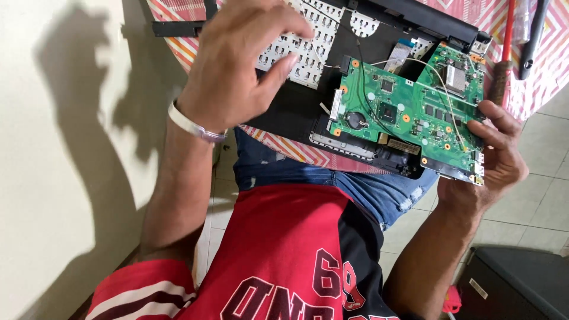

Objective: Disassembling a laptop to remove and clean the motherboard, including disconnecting various internal cables and using a brush for cleaning.

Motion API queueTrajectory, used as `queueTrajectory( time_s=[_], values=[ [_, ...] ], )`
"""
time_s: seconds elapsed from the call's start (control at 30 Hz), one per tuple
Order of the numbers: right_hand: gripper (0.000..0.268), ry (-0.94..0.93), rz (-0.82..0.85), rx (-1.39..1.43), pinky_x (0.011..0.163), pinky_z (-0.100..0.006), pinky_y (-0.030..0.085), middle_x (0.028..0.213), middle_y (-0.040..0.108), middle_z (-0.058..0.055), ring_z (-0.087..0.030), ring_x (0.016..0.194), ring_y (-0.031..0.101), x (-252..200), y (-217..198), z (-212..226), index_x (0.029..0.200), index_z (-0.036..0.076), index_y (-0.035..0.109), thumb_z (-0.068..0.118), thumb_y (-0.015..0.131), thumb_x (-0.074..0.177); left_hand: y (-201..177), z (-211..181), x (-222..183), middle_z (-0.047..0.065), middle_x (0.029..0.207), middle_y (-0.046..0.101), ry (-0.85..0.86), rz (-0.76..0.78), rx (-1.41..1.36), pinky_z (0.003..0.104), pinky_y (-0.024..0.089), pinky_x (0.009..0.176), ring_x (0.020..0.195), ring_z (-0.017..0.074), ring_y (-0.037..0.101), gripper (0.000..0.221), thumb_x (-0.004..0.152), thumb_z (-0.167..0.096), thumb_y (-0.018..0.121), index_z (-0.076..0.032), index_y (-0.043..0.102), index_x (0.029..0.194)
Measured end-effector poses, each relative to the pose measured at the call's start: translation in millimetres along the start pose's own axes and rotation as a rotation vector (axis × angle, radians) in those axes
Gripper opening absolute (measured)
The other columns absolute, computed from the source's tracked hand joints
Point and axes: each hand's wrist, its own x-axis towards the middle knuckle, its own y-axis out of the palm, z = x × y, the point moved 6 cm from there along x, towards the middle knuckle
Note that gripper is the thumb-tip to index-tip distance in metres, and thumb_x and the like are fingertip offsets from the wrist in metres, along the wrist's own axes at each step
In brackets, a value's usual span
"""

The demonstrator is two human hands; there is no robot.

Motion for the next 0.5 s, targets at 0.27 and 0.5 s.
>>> queueTrajectory(
  time_s=[0.27,0.5],
  values=[
    [0.025,-0.062,0.049,-0.02,0.12,-0.049,0.054,0.139,0.064,-0.012,-0.025,0.139,0.057,-3,1,5,0.125,0.008,0.067,0.001,0.079,0.104,33,8,-51,0.01,0.117,0.066,-0.103,-0.051,0.194,0.042,0.044,0.093,0.104,0.0266,0.054,0.012,0.104,-0.01,0.066,0.0,0.071,0.109],
    [0.026,-0.036,0.09,-0.14,0.112,-0.046,0.061,0.142,0.059,-0.02,-0.031,0.139,0.058,-11,7,10,0.121,-0.003,0.067,0.001,0.079,0.099,54,-13,-57,0.007,0.12,0.073,-0.262,0.005,-0.07,0.041,0.044,0.095,0.106,0.0243,0.063,0.037,0.096,-0.002,0.063,-0.01,0.062,0.132]
  ],
)
